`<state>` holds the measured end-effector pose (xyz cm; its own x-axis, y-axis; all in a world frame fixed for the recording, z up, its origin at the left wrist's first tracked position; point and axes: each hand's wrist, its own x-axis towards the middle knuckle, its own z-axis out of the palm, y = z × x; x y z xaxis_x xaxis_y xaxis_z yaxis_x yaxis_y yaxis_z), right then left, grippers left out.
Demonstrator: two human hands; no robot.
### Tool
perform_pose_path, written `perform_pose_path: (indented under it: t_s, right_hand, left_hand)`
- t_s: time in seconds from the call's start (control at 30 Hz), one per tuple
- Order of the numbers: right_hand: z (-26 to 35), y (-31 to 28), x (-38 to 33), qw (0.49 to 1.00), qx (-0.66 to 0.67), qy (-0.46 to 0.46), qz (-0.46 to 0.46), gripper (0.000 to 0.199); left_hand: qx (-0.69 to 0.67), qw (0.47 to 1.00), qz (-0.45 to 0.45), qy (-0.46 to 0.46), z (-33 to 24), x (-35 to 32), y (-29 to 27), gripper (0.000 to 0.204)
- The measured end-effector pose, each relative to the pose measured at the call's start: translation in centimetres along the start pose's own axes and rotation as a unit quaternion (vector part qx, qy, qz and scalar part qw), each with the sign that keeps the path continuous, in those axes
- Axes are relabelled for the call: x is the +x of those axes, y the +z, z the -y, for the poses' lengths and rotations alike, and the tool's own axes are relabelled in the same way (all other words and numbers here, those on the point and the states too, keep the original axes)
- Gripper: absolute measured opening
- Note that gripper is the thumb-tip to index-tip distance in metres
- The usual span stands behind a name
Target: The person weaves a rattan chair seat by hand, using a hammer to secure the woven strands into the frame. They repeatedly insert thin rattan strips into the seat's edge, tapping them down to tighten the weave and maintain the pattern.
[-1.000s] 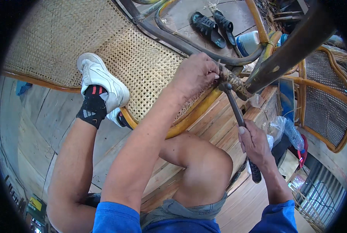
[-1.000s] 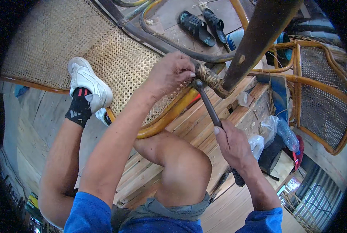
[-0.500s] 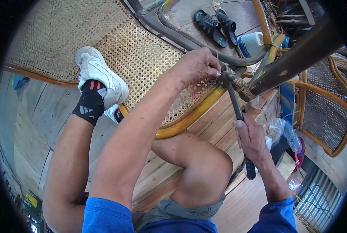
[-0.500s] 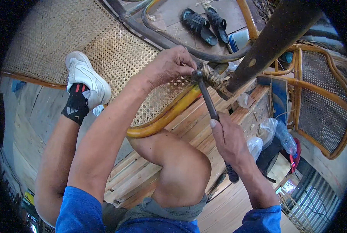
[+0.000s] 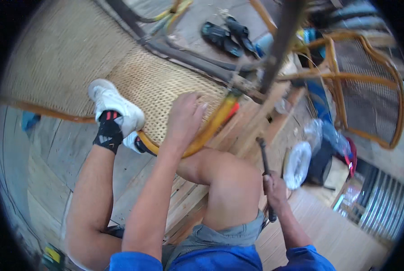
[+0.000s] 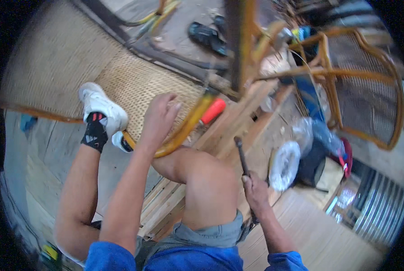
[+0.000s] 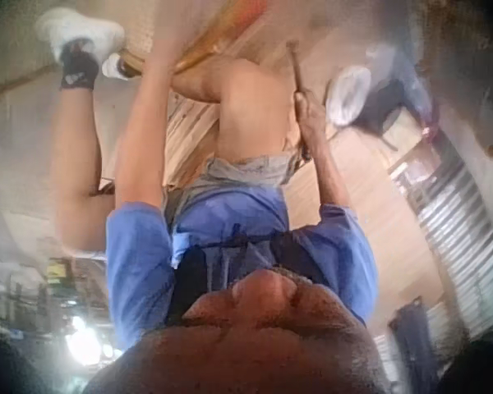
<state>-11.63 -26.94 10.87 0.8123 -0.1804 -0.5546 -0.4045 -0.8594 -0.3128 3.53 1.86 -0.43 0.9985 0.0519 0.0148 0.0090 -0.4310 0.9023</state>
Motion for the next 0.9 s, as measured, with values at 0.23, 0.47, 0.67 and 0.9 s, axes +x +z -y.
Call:
perform_pose_path:
  t_s: [0.23,0.47,0.67,0.9]
  right_hand:
    - [-6.9,4.7,-8.8,0.991,0.026,-0.060,-0.112,0.020]
    - [-6.6,0.5,-0.4,0.954,0.105,-0.054,-0.277,0.014]
    - [-5.9,-0.1,5.6,0.948,0.140,-0.063,-0.280,0.012]
    - [-5.6,0.4,8.4,0.948,-0.065,-0.089,-0.298,0.012]
  left_hand:
    - [0.122,0.991,-0.047,-0.023,-2.2,-11.3,1.4,0.043]
    - [0.110,0.993,0.009,-0.036,-3.0,-14.7,-0.4,0.042]
    - [0.078,0.993,0.025,-0.089,-2.5,-16.0,-2.4,0.036]
    - [0.043,0.996,-0.006,-0.084,-5.5,-14.9,-2.3,0.032]
